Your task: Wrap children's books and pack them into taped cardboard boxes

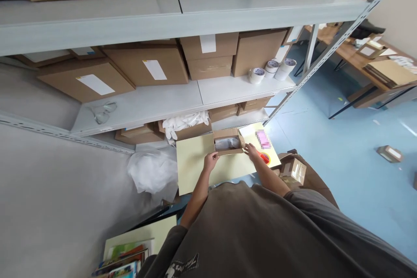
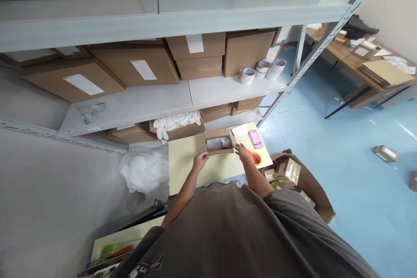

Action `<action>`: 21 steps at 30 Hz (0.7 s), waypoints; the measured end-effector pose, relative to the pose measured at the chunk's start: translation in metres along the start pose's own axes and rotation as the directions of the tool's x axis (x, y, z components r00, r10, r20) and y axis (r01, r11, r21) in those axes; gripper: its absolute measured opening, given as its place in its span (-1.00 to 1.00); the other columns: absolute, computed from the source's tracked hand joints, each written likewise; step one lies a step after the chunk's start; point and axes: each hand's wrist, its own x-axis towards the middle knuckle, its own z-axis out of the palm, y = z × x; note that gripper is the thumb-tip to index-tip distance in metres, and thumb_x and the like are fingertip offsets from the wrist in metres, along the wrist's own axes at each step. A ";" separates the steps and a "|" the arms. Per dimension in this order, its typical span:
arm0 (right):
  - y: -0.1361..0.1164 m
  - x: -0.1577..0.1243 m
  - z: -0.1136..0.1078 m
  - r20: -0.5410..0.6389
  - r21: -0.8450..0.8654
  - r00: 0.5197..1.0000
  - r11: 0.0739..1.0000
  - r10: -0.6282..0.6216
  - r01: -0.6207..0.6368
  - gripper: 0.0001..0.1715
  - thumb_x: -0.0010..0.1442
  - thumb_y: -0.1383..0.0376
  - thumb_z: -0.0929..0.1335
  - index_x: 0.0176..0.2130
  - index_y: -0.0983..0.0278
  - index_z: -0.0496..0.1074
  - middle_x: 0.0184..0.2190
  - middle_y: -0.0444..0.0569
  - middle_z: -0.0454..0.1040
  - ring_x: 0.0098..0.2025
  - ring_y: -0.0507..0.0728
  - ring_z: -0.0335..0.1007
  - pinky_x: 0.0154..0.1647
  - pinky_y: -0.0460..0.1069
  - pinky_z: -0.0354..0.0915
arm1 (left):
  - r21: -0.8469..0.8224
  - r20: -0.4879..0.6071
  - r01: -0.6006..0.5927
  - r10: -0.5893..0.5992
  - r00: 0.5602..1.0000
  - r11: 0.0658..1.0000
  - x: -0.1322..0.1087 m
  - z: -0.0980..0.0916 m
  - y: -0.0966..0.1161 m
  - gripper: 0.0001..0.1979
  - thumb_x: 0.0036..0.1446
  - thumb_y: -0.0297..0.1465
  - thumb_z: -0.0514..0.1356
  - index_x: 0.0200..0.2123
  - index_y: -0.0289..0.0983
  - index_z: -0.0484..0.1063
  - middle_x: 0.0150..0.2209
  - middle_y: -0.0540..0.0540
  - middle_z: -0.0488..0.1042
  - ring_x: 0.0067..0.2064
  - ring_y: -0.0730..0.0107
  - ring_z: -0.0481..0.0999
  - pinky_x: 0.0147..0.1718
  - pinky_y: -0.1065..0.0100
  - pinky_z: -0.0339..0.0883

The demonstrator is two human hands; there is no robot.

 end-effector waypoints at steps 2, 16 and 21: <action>-0.010 0.004 0.006 -0.011 0.127 1.000 0.992 0.025 -0.024 -0.35 0.36 -0.02 0.29 0.30 0.18 0.42 0.13 0.19 0.60 0.04 0.25 0.63 0.02 0.16 0.54 | 0.003 0.007 -0.015 0.015 1.000 1.000 -0.002 -0.005 -0.005 -0.76 0.21 -0.46 0.39 -0.05 -0.22 0.70 -0.10 -0.17 0.69 -0.15 0.26 0.67 -0.01 0.24 0.54; -0.023 -0.003 0.034 0.222 -0.132 0.958 0.968 -0.181 0.213 -0.38 0.25 -0.10 0.44 0.14 0.17 0.63 0.16 0.08 0.63 0.26 0.33 0.49 0.30 0.19 0.38 | 0.226 -0.132 0.087 -0.059 0.990 0.970 0.017 -0.017 0.002 -0.69 0.34 -0.11 0.26 -0.16 -0.21 0.65 -0.01 -0.23 0.57 -0.07 0.14 0.58 -0.04 0.24 0.45; -0.008 -0.013 0.033 0.163 -0.175 0.967 0.959 -0.194 0.222 -0.43 0.20 0.02 0.51 0.13 0.18 0.61 0.42 0.12 0.38 0.29 0.32 0.46 0.28 0.18 0.42 | 0.211 -0.146 0.099 -0.069 0.987 0.972 0.029 -0.013 0.005 -0.73 0.36 -0.15 0.23 -0.12 -0.20 0.60 0.06 -0.25 0.55 0.05 0.09 0.55 0.03 0.21 0.42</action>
